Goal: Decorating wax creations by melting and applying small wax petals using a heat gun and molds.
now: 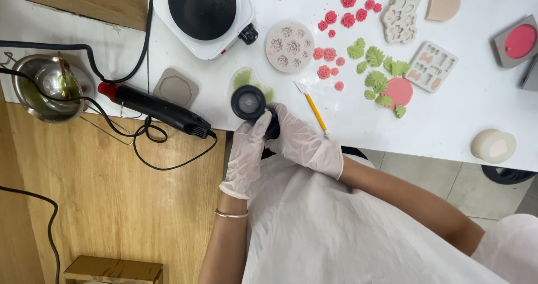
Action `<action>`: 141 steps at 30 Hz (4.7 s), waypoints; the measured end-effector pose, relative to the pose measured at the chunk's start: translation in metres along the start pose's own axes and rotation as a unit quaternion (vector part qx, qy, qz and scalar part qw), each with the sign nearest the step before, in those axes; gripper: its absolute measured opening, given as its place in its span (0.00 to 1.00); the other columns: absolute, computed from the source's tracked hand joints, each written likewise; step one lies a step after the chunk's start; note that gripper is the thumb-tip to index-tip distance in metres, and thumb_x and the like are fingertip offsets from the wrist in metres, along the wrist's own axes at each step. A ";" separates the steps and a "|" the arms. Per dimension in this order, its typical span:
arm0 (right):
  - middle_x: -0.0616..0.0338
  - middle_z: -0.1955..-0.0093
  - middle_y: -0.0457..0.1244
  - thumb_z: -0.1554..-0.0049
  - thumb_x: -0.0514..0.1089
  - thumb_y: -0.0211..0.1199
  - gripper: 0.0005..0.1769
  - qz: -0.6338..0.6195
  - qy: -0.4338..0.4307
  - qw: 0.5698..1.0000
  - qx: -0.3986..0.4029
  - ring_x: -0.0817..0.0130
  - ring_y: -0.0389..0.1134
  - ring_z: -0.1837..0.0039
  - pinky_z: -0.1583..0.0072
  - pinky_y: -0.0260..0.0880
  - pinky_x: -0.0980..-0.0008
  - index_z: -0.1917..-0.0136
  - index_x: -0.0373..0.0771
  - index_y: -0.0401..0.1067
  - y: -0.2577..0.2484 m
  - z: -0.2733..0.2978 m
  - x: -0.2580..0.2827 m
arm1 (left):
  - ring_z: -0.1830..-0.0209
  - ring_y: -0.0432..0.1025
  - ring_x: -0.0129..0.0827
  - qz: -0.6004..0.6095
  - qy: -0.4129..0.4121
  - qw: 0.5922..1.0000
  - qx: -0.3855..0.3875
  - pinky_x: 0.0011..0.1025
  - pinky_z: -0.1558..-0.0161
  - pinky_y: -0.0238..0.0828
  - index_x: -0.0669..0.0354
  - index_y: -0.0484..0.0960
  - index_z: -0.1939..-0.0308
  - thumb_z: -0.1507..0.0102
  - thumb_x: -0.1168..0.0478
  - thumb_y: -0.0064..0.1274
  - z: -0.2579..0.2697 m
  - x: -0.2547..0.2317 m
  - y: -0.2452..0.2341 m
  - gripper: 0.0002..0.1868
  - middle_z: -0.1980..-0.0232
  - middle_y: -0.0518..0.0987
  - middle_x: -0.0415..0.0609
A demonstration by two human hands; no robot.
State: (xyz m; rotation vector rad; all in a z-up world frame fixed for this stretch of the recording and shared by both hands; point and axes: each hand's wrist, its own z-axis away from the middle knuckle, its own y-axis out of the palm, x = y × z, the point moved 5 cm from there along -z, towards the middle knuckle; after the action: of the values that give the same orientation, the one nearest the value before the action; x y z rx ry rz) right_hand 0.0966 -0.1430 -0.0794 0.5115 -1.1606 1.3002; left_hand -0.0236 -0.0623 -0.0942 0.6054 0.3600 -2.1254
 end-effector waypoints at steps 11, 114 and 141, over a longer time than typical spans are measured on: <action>0.50 0.48 0.68 0.55 0.38 0.66 0.29 0.154 0.075 0.984 -0.041 0.49 0.69 0.44 0.42 0.69 0.55 0.39 0.44 0.70 -0.028 0.032 -0.008 | 0.50 0.75 0.38 -0.340 0.164 0.922 -0.090 0.33 0.47 0.73 0.67 0.77 0.40 0.36 0.59 0.58 -0.023 0.005 -0.033 0.23 0.44 0.77 0.56; 0.48 0.56 0.70 0.49 0.49 0.64 0.30 -0.071 0.263 0.890 -0.366 0.58 0.72 0.57 0.51 0.70 0.60 0.36 0.35 0.65 -0.127 0.119 0.004 | 0.48 0.75 0.30 0.151 0.010 0.960 0.236 0.29 0.46 0.74 0.58 0.77 0.41 0.38 0.68 0.55 -0.020 -0.058 0.081 0.21 0.47 0.80 0.45; 0.54 0.52 0.63 0.54 0.42 0.69 0.39 0.175 0.115 0.910 -0.358 0.52 0.68 0.51 0.51 0.70 0.54 0.30 0.50 0.63 -0.096 0.100 0.045 | 0.50 0.75 0.27 0.006 0.043 0.952 0.302 0.27 0.54 0.80 0.58 0.76 0.36 0.33 0.59 0.49 -0.031 -0.040 0.090 0.22 0.47 0.79 0.46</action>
State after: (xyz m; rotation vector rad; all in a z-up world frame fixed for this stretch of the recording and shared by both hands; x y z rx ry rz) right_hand 0.1413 -0.2314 0.0278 -0.3968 -1.4588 1.0830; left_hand 0.0788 -0.0731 -0.1013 1.0419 -0.2674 -2.1959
